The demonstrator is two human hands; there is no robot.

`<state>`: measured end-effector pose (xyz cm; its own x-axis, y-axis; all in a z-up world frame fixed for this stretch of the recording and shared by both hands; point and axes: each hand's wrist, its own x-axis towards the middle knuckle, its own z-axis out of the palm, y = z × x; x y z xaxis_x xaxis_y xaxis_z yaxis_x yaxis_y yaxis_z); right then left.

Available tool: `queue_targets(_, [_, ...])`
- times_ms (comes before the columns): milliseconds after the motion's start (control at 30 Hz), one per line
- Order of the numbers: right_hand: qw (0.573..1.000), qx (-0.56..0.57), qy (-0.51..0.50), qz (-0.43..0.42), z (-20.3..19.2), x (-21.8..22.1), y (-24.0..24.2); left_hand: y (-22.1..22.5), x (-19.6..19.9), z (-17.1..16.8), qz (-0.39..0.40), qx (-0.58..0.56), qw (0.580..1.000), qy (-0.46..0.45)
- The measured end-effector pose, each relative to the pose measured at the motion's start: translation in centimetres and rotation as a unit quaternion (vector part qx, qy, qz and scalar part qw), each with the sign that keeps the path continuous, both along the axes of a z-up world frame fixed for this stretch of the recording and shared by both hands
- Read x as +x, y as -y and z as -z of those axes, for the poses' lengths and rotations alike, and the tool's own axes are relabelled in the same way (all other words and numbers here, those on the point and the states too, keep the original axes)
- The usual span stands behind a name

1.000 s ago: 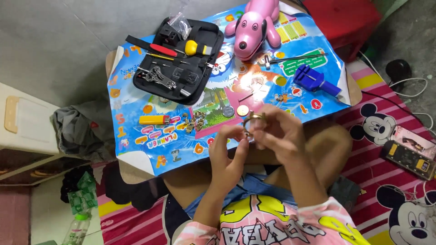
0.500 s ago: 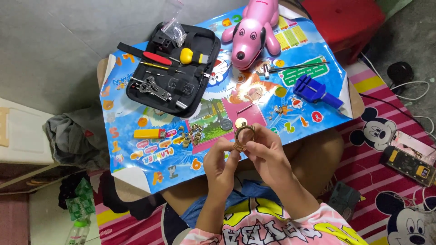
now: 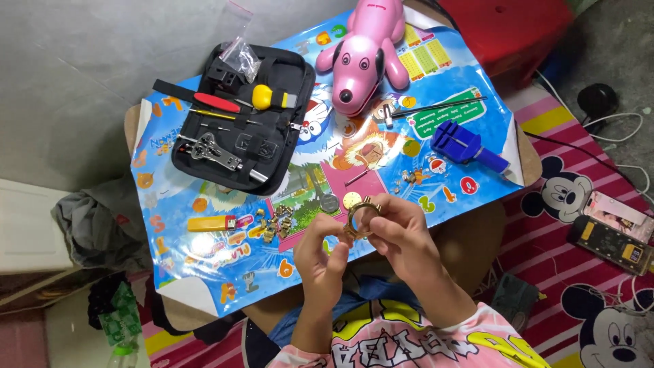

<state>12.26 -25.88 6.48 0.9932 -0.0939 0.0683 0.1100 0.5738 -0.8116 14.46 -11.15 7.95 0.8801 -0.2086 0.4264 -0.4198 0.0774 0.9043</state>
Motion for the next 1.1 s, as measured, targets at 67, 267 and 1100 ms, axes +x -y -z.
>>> queue_targets(67, [1.000, 0.001, 0.003, 0.000, -0.3, 0.1, 0.0, 0.2, 0.2, 0.2, 0.006, 0.010, 1.000, -0.008])
queue_targets(267, [1.000, -0.007, 0.001, 0.008, -0.2, 0.5, 0.6, 0.8, 0.6, 0.7, 0.029, -0.029, 0.999, 0.014])
queue_targets(1100, [0.948, -0.251, 0.075, 0.183, -0.4, -1.0, 5.0, 4.8, 0.1, -0.8, 0.012, 0.075, 0.996, 0.042])
